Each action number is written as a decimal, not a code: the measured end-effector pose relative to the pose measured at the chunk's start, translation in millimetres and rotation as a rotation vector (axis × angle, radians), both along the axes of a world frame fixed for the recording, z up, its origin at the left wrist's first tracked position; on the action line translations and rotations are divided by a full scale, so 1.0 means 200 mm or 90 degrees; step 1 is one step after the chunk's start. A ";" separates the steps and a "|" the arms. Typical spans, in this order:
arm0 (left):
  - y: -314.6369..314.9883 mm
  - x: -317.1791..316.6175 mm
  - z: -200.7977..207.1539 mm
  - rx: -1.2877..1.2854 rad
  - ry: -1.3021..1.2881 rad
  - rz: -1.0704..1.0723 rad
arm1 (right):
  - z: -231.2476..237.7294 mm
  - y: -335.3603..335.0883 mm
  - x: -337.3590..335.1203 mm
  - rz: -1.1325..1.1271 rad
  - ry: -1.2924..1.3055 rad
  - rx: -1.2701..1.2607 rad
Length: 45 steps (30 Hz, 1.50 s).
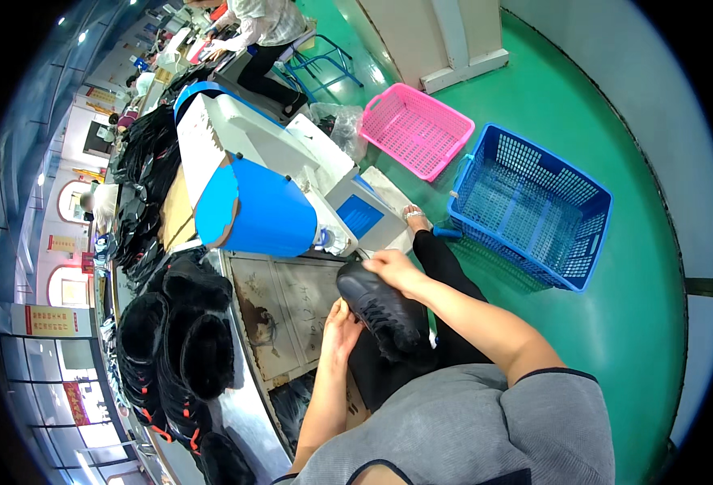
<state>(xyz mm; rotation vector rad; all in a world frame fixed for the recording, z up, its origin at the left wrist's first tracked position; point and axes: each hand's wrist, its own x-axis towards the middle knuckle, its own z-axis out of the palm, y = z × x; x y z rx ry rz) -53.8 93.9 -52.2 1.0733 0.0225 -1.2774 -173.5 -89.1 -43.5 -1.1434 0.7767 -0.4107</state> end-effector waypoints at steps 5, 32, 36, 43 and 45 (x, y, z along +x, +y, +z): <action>0.05 -0.27 0.51 0.092 -0.670 -0.040 | -0.23 -0.02 -0.35 -0.317 -0.019 0.497; -0.43 0.38 0.47 0.072 -0.364 -0.035 | 0.25 -0.29 0.19 0.174 0.027 -0.286; -0.59 0.32 0.65 0.153 -0.344 -0.097 | 0.16 -0.27 0.18 0.117 -0.016 -0.127; -0.67 0.31 0.66 0.195 -0.359 -0.178 | 0.15 -0.27 0.09 0.069 -0.103 0.121; -0.66 0.31 0.65 0.129 -0.337 -0.169 | 0.22 -0.30 0.12 0.057 -0.062 0.054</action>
